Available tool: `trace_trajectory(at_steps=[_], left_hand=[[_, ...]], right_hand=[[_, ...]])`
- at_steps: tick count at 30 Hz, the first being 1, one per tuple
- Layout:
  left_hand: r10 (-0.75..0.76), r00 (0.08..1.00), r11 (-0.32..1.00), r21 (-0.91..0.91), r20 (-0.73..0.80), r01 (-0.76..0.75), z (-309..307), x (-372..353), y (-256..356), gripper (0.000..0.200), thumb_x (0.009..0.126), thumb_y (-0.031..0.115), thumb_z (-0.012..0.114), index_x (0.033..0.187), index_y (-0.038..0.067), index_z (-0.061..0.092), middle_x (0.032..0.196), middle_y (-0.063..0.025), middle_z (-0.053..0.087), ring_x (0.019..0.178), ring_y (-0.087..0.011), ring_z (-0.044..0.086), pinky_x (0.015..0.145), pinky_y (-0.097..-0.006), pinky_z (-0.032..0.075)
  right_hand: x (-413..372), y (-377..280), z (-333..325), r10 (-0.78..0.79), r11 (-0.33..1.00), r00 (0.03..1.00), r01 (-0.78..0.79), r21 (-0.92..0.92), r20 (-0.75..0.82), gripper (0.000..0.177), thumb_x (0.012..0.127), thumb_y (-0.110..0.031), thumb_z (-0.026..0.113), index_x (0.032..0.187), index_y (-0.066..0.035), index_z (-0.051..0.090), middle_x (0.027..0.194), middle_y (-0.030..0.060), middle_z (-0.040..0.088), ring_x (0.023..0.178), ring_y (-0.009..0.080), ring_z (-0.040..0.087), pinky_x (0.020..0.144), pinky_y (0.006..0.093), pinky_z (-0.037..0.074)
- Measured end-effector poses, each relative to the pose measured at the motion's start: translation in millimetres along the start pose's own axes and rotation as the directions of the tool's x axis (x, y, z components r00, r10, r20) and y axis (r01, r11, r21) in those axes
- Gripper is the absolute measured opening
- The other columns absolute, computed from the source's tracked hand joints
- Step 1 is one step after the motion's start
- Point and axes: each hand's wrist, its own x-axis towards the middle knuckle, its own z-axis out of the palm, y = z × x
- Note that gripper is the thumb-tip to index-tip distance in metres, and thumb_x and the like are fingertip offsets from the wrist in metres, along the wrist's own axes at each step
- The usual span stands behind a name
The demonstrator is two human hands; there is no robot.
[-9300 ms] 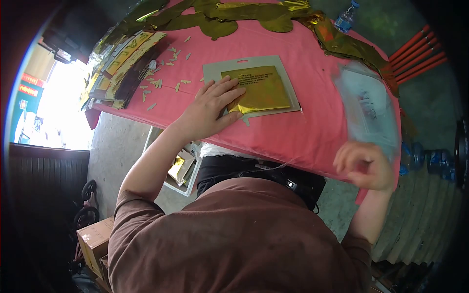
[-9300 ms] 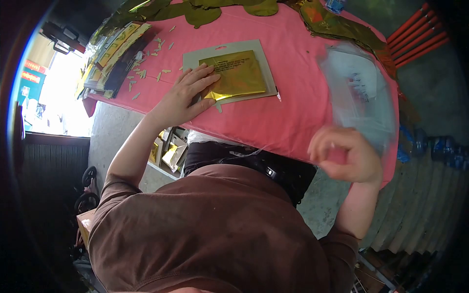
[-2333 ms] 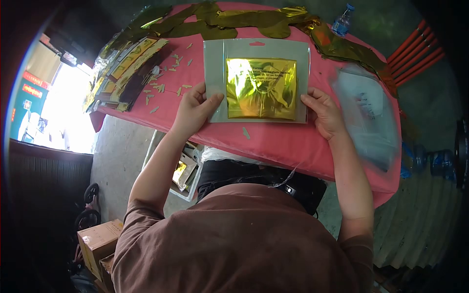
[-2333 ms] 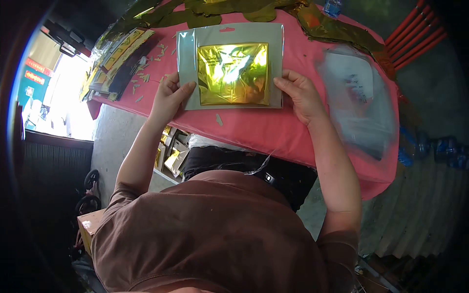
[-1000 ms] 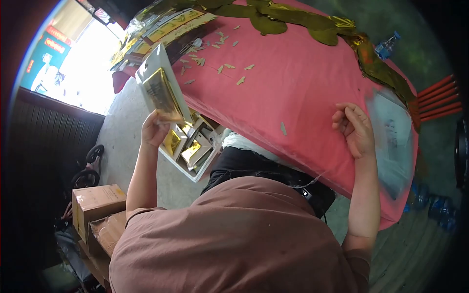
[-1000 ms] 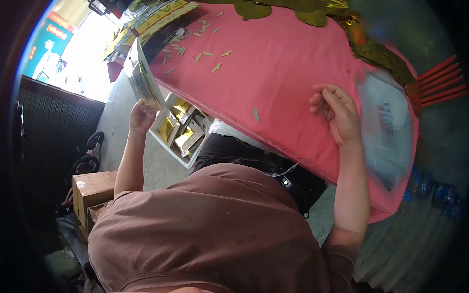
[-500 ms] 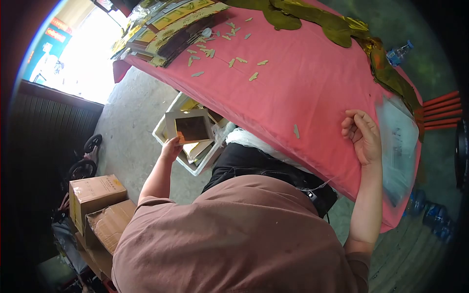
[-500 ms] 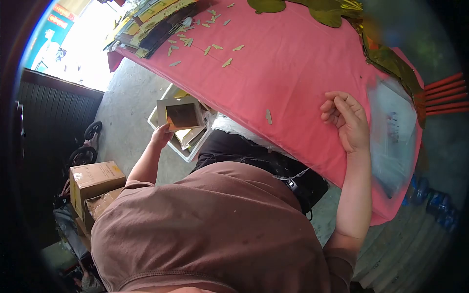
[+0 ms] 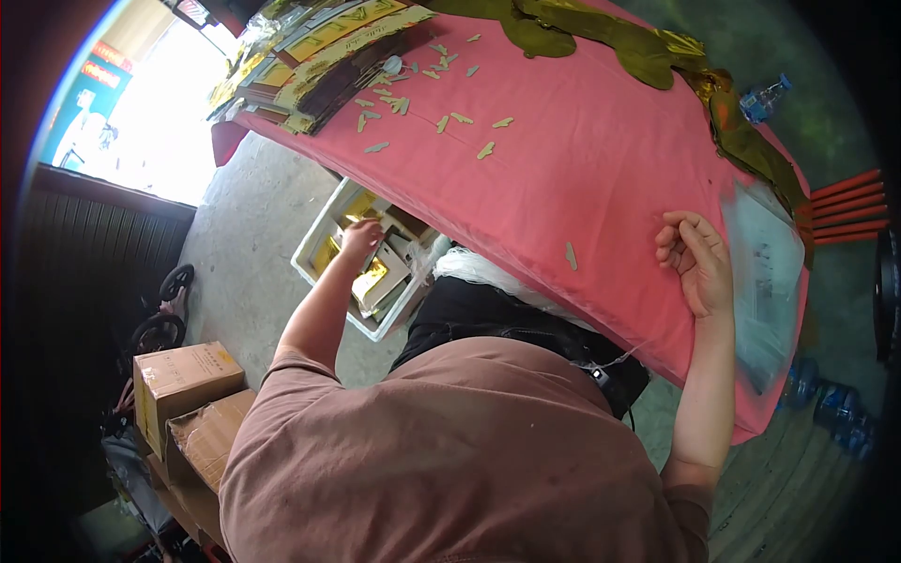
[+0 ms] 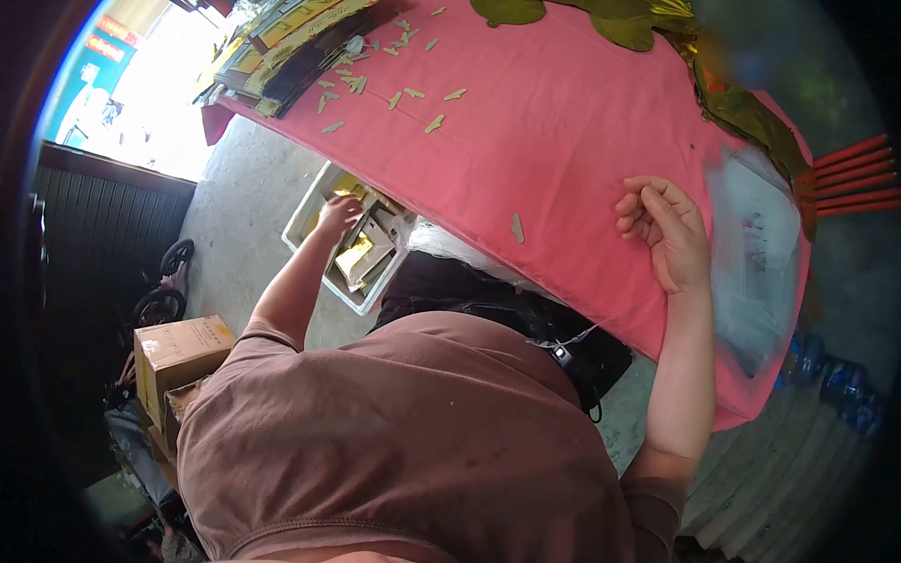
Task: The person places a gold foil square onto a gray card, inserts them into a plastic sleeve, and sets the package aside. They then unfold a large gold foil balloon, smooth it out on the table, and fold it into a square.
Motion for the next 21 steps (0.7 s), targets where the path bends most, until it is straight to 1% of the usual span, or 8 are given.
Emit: trace_trajectory(at_steps=[2,6,12,14,15,17,20,21], left_hand=[[-0.042,0.998,0.971,0.239,0.057,0.027,28,-15,-4,0.027,0.087,0.02,0.055,0.111,0.008,0.058,0.094,-0.0035,0.064,0.086,-0.0144,0.063,0.068,-0.0271,0.047],[-0.092,0.962,0.9,0.435,0.259,-0.031,61,-50,-10,0.03,0.087,0.024,0.058,0.111,0.006,0.059,0.096,-0.0035,0.064,0.082,-0.0132,0.062,0.07,-0.026,0.048],[-0.118,0.928,0.871,0.486,0.354,-0.075,76,-71,-21,0.029,0.086,0.025,0.058,0.106,0.004,0.059,0.089,-0.0029,0.063,0.079,-0.0104,0.061,0.068,-0.0234,0.049],[-0.117,0.914,0.758,0.63,0.387,-0.17,80,-77,-19,0.026,0.085,0.022,0.057,0.103,0.004,0.06,0.082,-0.0015,0.062,0.072,-0.0084,0.058,0.064,-0.0236,0.048],[-0.119,0.914,0.757,0.631,0.387,-0.168,81,-78,-19,0.026,0.085,0.022,0.057,0.103,0.004,0.06,0.082,-0.0015,0.062,0.072,-0.0084,0.058,0.064,-0.0236,0.048],[-0.042,0.905,0.716,0.645,0.424,-0.268,83,-79,-16,0.024,0.084,0.02,0.055,0.1,0.003,0.061,0.077,-0.0008,0.061,0.068,-0.007,0.055,0.061,-0.0235,0.046],[0.036,0.899,0.732,0.602,0.436,-0.321,87,-82,-10,0.024,0.084,0.02,0.055,0.099,0.002,0.061,0.076,-0.0011,0.061,0.068,-0.007,0.055,0.061,-0.0237,0.046],[0.056,0.901,0.708,0.619,0.43,-0.339,89,-83,-6,0.029,0.079,0.019,0.055,0.101,0.001,0.061,0.077,-0.0087,0.065,0.069,-0.0152,0.063,0.066,-0.0304,0.049]], right_hand=[[0,-1,1,0.003,1.0,1.0,-0.003,-0.008,-0.001,0.021,0.094,-0.018,0.047,0.103,-0.002,0.058,0.082,0.005,0.062,0.068,0.0107,0.059,0.059,0.0215,0.046],[-1,-1,2,-0.002,1.0,1.0,0.002,-0.025,-0.003,0.021,0.094,-0.018,0.047,0.102,-0.003,0.058,0.081,0.0047,0.062,0.068,0.0105,0.058,0.059,0.0212,0.046],[-1,0,1,-0.039,0.999,0.999,0.039,-0.008,-0.026,0.021,0.094,-0.018,0.046,0.101,-0.002,0.058,0.078,0.0041,0.061,0.066,0.0101,0.057,0.059,0.0215,0.045],[-1,-1,3,-0.043,0.999,0.999,0.042,-0.012,-0.033,0.021,0.095,-0.018,0.045,0.101,-0.002,0.058,0.078,0.0042,0.061,0.065,0.0101,0.057,0.058,0.0215,0.045],[-1,-1,3,-0.047,0.999,0.998,0.047,-0.017,-0.04,0.022,0.095,-0.018,0.045,0.1,-0.002,0.058,0.077,0.0042,0.06,0.065,0.0101,0.056,0.058,0.0216,0.045],[-1,0,2,-0.063,0.998,0.997,0.062,-0.009,-0.038,0.022,0.095,-0.019,0.045,0.098,-0.002,0.058,0.076,0.0043,0.06,0.065,0.0103,0.056,0.058,0.0217,0.045],[0,1,-1,-0.087,0.996,0.995,0.087,0.015,-0.041,0.025,0.096,-0.021,0.044,0.095,-0.001,0.06,0.074,0.0046,0.061,0.064,0.0107,0.057,0.058,0.0224,0.046],[0,1,-2,-0.094,0.995,0.994,0.096,0.032,-0.05,0.026,0.096,-0.021,0.044,0.092,-0.001,0.06,0.073,0.0049,0.061,0.063,0.011,0.058,0.058,0.023,0.047]])
